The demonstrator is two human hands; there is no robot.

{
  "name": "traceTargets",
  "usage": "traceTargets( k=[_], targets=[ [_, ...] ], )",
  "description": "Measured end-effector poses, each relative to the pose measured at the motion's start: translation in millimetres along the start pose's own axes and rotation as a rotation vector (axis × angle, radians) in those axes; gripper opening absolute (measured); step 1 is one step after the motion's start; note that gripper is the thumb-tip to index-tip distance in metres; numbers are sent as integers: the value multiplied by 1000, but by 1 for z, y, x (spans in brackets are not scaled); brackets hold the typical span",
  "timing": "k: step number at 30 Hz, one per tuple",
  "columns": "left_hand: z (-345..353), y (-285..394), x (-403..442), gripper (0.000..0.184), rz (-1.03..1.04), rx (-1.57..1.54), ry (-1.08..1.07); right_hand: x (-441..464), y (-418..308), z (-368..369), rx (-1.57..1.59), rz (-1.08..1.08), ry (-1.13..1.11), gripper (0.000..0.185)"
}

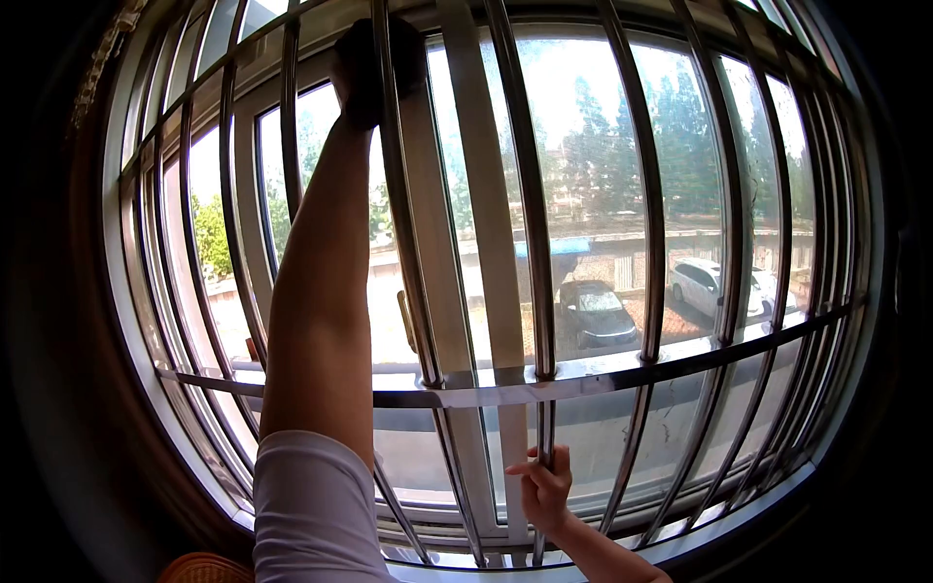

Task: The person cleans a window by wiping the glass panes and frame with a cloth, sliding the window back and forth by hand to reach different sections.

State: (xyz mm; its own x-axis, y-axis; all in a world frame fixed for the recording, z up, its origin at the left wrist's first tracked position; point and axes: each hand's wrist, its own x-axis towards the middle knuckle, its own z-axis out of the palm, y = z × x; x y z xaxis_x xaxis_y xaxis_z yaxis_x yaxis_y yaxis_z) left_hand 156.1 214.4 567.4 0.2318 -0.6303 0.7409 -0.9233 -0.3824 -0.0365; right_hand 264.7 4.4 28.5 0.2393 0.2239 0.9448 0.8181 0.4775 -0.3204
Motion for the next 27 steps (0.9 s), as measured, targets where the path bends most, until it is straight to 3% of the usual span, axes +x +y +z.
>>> traceTargets(
  k=[3, 4, 7, 9, 11, 12, 13, 15, 17, 18, 23, 25, 27],
  targets=[
    [9, 0, -5, 35, -17, -42, -25, 1, -4, -1, -2, 15, -2, 28],
    [3, -2, -13, 36, 70, 74, -27, 0, -4, -1, -4, 16, 0, 28],
    [-8, 0, -50, 38, -90, 571, 657, 0, -2, 3, 4, 24, 19, 27],
    [-4, 16, -70, 27, -506, 481, 957, 0, -2, 4, -3, 15, 45, 26],
    [5, 46, -70, 15, 110, 1574, 392, -1, -2, 4, 7, 20, 37, 26],
    [28, 57, -56, 20, 28, 1559, 598, -2, -2, 4, 18, 28, 29, 26],
    [45, 65, -31, 20, 40, 1562, 600, -2, 0, 2, 22, 38, 20, 26],
    [74, 71, 11, 22, 182, 1902, 839, -1, 0, 1, 22, 35, 18, 26],
    [78, 57, 41, 6, 236, 1949, 727, -1, 1, 0, 74, 21, 16, 26],
    [46, 44, 50, 6, 296, 1905, 579, 0, 2, -1, 70, 15, 10, 26],
    [34, -20, 70, 13, 303, 1727, 395, -3, 4, -3, 156, 53, -12, 29],
    [35, -31, 69, 22, 115, 1676, 313, -2, 4, -2, 175, 58, -15, 30],
    [37, -36, 69, 22, 64, 1692, 295, 0, 5, -3, 146, 42, -13, 29]
  ],
)
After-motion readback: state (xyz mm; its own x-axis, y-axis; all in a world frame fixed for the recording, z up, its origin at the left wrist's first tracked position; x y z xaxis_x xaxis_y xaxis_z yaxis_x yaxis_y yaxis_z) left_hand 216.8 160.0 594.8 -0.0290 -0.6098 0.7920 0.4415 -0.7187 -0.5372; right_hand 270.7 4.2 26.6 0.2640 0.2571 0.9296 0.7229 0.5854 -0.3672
